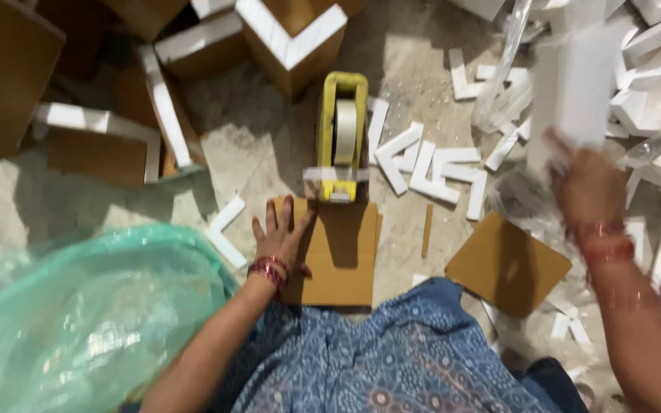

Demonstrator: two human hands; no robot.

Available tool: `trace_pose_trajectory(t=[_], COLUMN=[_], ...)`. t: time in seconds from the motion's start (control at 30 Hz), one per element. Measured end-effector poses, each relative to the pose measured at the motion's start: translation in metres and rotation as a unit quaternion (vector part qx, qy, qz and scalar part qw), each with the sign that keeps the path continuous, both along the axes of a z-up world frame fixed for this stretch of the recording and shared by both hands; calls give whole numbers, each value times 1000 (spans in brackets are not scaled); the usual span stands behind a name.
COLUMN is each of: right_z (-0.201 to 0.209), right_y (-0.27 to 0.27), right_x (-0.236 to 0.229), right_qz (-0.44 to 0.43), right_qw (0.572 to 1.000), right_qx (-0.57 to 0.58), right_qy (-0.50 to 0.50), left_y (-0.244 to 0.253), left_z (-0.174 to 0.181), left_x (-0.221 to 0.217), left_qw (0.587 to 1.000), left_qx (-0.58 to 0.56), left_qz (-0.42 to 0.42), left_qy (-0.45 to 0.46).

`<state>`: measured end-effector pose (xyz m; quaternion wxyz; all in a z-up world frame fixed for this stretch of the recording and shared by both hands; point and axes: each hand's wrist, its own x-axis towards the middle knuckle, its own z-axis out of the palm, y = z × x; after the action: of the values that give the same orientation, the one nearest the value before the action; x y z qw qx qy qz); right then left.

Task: The person sits on the floor and assembles small cardboard boxes by inserting white foam corner pieces into the box flaps. The person uses a tape dispenser to secure the foam pieces and the box flaps, then places the finished boxes into a green plastic bag.

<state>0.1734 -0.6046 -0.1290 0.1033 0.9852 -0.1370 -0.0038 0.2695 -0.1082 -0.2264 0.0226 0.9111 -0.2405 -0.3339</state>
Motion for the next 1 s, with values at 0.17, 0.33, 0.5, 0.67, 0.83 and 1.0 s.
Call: trace_pose_trajectory(t=[0.17,0.33,0.5,0.67,0.83,1.0], right_z=[47,-16,-105,-140,-60,61], right_y=[135,155,114,120,108,155], right_x=[-109,-97,-68,-110,-106,-91], right_qz=[10,76,-46,-74,-231,-49], right_qw=[930,961,912,923,849,964], right_qx=[260,240,360,311,442,259], right_qy=[260,114,190,215,174,40], left_y=[11,13,26,49,45,36], left_z=[-41,-26,11,25,-15,-49], left_x=[-22,-41,-54,-42,7,49], left_qw=[965,980,986,973,962,943], left_qx=[-123,-130,-126,-222,-272,-318], left_qz=[-27,20,11,14,29,91], left_qy=[-230,-152,-107,-64,18,-15])
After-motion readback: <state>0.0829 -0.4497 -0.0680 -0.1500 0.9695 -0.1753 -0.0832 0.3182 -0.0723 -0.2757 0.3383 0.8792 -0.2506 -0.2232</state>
